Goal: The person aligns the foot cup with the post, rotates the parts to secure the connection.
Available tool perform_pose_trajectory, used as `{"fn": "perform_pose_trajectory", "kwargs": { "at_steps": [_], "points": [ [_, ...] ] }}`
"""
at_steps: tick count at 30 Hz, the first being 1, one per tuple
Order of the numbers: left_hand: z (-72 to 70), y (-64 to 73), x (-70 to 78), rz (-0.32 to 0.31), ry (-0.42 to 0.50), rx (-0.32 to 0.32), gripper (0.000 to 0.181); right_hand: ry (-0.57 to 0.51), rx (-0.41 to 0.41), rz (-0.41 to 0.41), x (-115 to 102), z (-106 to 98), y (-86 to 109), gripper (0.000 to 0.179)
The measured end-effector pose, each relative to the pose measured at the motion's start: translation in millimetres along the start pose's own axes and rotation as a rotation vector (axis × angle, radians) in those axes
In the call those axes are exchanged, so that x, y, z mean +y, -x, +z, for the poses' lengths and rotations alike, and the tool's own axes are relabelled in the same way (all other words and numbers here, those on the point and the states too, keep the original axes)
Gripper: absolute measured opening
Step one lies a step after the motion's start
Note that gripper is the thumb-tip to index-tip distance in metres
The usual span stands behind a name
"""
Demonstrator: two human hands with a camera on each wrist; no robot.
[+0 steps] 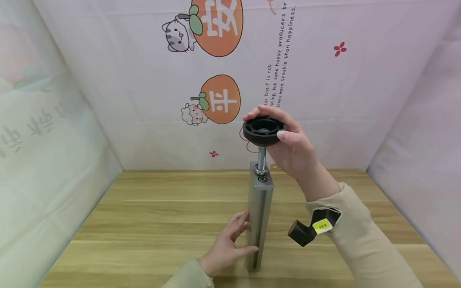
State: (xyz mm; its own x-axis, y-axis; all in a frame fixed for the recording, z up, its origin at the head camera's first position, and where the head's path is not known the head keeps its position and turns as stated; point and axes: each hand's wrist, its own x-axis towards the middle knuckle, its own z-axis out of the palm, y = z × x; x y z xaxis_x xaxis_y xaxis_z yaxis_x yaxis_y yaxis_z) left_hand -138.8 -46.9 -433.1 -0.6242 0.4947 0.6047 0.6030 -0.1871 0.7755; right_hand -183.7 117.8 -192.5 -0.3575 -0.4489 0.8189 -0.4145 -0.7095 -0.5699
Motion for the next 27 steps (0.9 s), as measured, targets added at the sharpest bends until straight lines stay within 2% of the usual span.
{"fn": "perform_pose_trajectory", "kwargs": {
  "at_steps": [4,8,11,17,23,27],
  "points": [
    [-0.3,1.2,1.9,-0.036,0.005,0.005,0.089,0.154,0.059,-0.011,-3,4,1.6,0.035],
    [-0.1,1.5,2.3,-0.038,0.005,0.005,0.088,0.345,0.133,0.008,-8,7,3.6,0.042],
    [-0.1,1.3,1.6,-0.015,0.002,0.005,0.089,0.478,0.170,0.026,-11,9,5.3,0.043],
    [-0.1,0.5,-4.4,0.071,-0.029,-0.003,0.089,0.714,0.146,0.018,-16,10,6.4,0.025],
    [-0.6,1.8,-5.4,0.036,-0.027,-0.001,0.090,1.071,0.102,0.004,-25,13,3.8,0.022],
    [-0.6,0.7,-6.0,0.050,-0.037,0.001,0.091,1.219,0.129,0.003,-28,21,0.4,0.021]
  ]
}}
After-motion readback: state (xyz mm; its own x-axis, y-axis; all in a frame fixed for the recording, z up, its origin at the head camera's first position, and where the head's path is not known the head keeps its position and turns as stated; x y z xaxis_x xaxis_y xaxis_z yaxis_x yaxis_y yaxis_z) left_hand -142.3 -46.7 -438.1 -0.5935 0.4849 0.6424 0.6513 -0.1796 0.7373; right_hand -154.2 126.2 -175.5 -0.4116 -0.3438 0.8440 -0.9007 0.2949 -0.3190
